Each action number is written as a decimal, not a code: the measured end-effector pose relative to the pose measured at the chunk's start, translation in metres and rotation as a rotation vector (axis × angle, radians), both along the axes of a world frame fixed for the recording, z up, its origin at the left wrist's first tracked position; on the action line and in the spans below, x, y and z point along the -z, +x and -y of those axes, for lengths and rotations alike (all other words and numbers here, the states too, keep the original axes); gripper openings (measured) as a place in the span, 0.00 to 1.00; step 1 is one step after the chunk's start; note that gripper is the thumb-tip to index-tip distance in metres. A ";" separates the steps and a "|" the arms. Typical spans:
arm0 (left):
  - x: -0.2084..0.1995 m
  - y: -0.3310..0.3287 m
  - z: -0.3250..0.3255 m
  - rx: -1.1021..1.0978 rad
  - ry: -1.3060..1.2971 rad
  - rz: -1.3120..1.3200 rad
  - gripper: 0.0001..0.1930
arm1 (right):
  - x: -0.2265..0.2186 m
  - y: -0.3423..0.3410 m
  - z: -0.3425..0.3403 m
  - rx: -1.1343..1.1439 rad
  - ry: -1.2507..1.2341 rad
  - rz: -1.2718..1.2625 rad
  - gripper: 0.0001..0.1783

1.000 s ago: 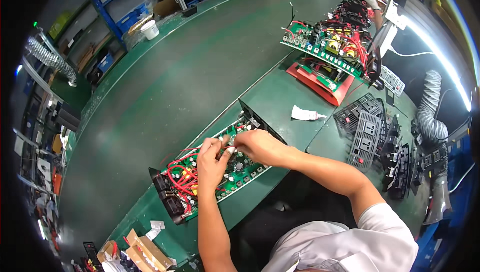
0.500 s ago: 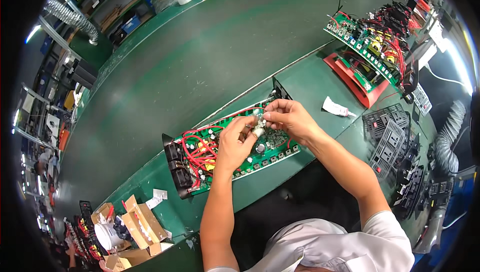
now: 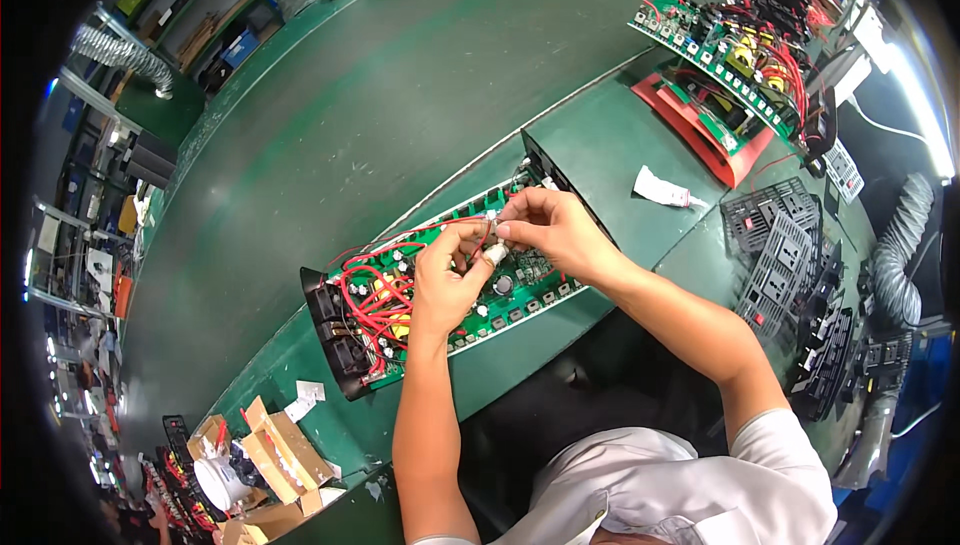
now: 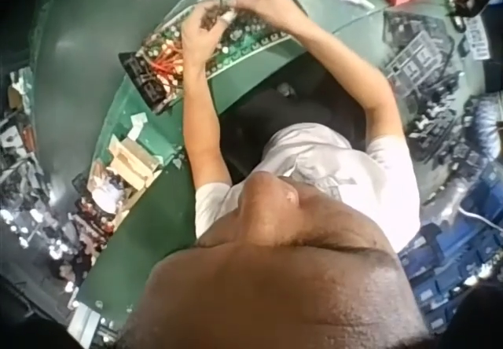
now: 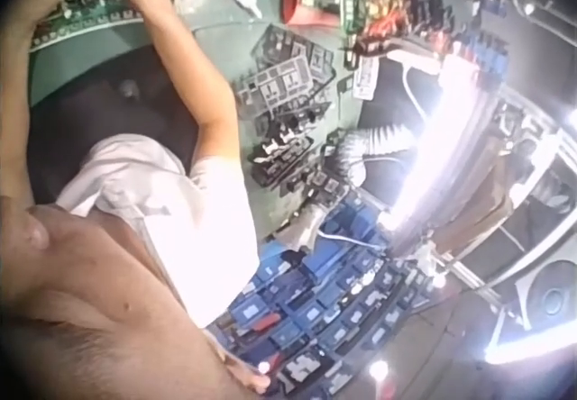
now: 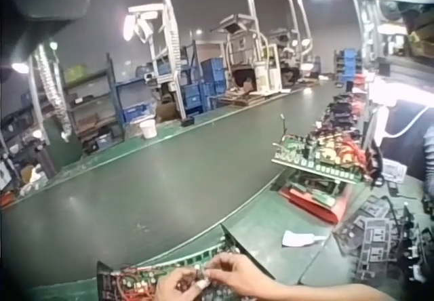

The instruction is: Applying sealant and assembling electronic components onto circuit boards at a factory workstation.

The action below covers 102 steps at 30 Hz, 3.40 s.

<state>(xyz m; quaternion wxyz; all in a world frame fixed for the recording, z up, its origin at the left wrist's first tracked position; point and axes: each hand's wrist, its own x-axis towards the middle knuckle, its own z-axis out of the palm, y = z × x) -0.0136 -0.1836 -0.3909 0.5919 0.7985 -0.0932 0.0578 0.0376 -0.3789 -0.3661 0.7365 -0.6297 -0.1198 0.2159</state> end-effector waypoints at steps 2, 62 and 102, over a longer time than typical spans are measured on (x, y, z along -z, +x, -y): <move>0.005 0.002 0.003 -0.093 -0.054 0.028 0.15 | 0.001 0.000 -0.001 -0.015 0.011 -0.008 0.07; -0.008 0.004 -0.001 -0.010 -0.233 0.117 0.15 | 0.006 -0.015 0.002 -0.303 -1.014 1.297 0.09; -0.022 -0.004 0.022 -0.063 0.427 0.477 0.29 | -0.004 0.008 0.012 -0.081 0.011 -0.094 0.07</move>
